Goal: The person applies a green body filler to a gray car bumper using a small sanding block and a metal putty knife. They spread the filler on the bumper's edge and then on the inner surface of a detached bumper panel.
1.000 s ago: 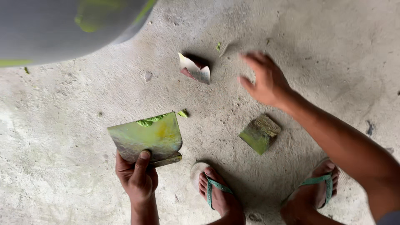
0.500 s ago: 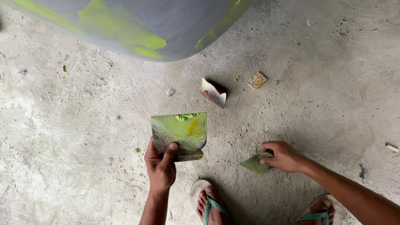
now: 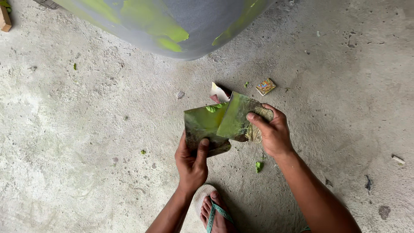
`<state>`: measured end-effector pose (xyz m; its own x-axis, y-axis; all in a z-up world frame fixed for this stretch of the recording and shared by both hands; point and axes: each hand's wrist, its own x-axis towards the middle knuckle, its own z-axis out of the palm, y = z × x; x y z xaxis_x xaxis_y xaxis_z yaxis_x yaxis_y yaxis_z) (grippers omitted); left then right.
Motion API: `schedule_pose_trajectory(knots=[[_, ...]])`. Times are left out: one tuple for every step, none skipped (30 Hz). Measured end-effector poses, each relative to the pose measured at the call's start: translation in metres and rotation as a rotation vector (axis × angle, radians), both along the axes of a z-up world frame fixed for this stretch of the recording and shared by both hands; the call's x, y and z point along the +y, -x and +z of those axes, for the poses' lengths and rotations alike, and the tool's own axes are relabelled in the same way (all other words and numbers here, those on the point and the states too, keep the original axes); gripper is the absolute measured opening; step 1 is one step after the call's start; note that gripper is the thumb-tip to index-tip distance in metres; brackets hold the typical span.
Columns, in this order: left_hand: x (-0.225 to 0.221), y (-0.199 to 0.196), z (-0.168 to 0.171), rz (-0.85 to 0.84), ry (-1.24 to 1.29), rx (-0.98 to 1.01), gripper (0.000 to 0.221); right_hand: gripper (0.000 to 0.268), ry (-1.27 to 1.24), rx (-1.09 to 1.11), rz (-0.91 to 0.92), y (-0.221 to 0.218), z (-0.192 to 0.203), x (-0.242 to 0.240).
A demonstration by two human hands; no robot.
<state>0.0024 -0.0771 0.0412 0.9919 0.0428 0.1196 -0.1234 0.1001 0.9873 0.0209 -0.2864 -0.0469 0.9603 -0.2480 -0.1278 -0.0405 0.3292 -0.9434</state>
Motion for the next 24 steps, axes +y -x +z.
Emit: schedule_pose_trajectory(knots=[[-0.006,0.001,0.005,0.003,0.003,-0.003,0.029,0.023,0.003,-0.003,0.003,0.000,0.008,0.000],[-0.012,0.005,0.010,-0.055,-0.020,-0.021,0.037,0.022,0.057,0.003,0.025,0.001,0.016,0.000],[-0.019,0.008,0.016,-0.113,-0.043,-0.039,0.044,0.022,0.112,0.008,0.047,0.002,0.024,0.001],[-0.012,0.008,0.011,-0.115,-0.039,-0.047,0.044,0.022,0.116,0.001,0.044,0.003,0.038,0.003],[-0.005,0.009,0.006,-0.240,-0.046,-0.002,0.048,0.038,0.188,0.157,0.018,0.003,0.053,0.005],[0.000,0.007,0.002,-0.366,-0.053,0.040,0.052,0.057,0.260,0.310,-0.010,0.002,0.068,0.006],[0.001,0.006,0.001,-0.368,-0.049,0.027,0.052,0.057,0.266,0.299,-0.015,0.003,0.064,0.004],[0.002,0.005,0.000,-0.374,-0.159,0.025,0.052,0.050,0.230,0.293,-0.017,0.004,0.061,0.002],[0.003,0.004,-0.002,-0.378,-0.269,0.022,0.053,0.043,0.194,0.288,-0.019,0.004,0.058,0.000],[0.003,0.002,0.003,-0.384,-0.266,0.006,0.053,0.043,0.199,0.274,-0.029,0.006,0.057,-0.006],[0.003,0.000,0.007,-0.404,-0.216,0.051,0.049,0.042,0.138,0.283,-0.001,0.008,0.056,-0.011],[0.002,-0.001,0.011,-0.422,-0.165,0.096,0.046,0.041,0.078,0.291,0.030,0.010,0.054,-0.017],[0.002,0.000,0.003,-0.426,-0.163,0.080,0.046,0.041,0.084,0.277,0.024,0.011,0.068,-0.025],[0.003,0.001,-0.005,-0.393,-0.062,0.173,0.032,0.030,0.219,-0.014,0.123,0.012,0.082,-0.031],[0.004,0.001,-0.013,-0.360,0.040,0.265,0.020,0.021,0.354,-0.309,0.221,0.014,0.096,-0.037],[0.004,0.000,-0.012,-0.354,0.041,0.263,0.020,0.021,0.354,-0.312,0.226,0.012,0.107,-0.039],[0.005,-0.002,-0.012,-0.332,0.160,0.286,0.022,0.023,0.462,-0.510,0.318,0.010,0.117,-0.039],[0.007,-0.001,-0.012,-0.307,0.279,0.310,0.024,0.033,0.565,-0.707,0.412,0.009,0.127,-0.040],[0.004,0.001,-0.007,-0.299,0.282,0.310,0.024,0.033,0.563,-0.708,0.420,0.010,0.134,-0.035],[0.002,-0.001,-0.002,-0.294,0.393,0.264,0.028,0.044,0.663,-0.744,0.473,0.010,0.141,-0.030],[-0.001,-0.003,0.003,-0.289,0.504,0.217,0.032,0.057,0.763,-0.778,0.526,0.009,0.148,-0.025],[-0.003,-0.003,0.002,-0.285,0.506,0.212,0.032,0.057,0.764,-0.783,0.531,0.009,0.150,-0.023],[-0.004,-0.003,0.002,-0.285,0.526,0.216,0.029,0.053,0.848,-0.796,0.485,0.008,0.152,-0.021],[-0.005,-0.004,0.002,-0.285,0.543,0.219,0.026,0.050,0.929,-0.812,0.436,0.007,0.154,-0.019]])
